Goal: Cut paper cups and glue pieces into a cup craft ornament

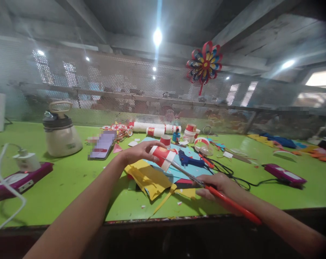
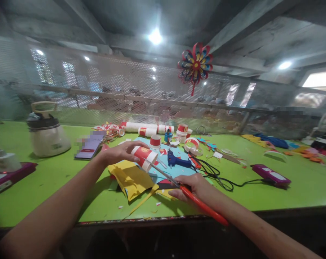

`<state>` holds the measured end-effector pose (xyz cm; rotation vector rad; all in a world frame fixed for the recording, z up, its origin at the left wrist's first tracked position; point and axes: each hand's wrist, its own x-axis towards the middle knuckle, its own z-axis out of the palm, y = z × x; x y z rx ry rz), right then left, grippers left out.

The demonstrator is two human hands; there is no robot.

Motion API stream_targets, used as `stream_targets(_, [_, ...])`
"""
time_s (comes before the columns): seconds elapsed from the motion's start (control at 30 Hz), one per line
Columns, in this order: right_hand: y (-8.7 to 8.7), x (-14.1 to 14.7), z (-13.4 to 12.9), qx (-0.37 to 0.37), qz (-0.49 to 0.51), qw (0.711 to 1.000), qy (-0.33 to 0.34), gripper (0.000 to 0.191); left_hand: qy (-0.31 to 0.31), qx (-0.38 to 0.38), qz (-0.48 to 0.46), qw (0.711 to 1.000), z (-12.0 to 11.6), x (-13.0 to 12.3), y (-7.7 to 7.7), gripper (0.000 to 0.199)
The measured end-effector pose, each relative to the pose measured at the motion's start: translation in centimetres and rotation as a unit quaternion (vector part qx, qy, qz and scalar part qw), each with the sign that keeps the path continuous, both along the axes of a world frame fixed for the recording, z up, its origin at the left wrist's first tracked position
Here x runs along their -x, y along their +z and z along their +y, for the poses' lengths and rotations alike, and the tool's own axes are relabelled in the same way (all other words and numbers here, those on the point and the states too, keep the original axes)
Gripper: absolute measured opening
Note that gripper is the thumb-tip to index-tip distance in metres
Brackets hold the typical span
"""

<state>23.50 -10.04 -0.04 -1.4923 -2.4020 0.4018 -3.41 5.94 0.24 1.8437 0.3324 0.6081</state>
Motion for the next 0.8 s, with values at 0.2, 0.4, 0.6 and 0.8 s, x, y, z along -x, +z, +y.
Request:
stream_targets(0.2, [-0.7, 0.2, 0.7, 0.003, 0.013, 1.000, 0.011, 0.042, -0.004, 0.012, 0.009, 1.000, -0.4, -0.5, 0.1, 0.049])
stream_targets(0.4, [-1.1, 0.5, 0.8, -0.026, 0.036, 0.999, 0.024, 0.039, -0.006, 0.026, 0.014, 1.000, -0.4, -0.7, 0.0, 0.049])
stream_targets(0.6, [-0.6, 0.1, 0.8, -0.017, 0.002, 1.000, 0.004, 0.040, -0.009, 0.027, 0.026, 0.999, -0.3, -0.5, -0.1, 0.052])
stream_targets(0.8, [0.3, -0.6, 0.8, 0.065, 0.030, 0.997, 0.019, 0.040, 0.006, 0.020, 0.045, 0.999, -0.1, -0.4, -0.3, 0.053])
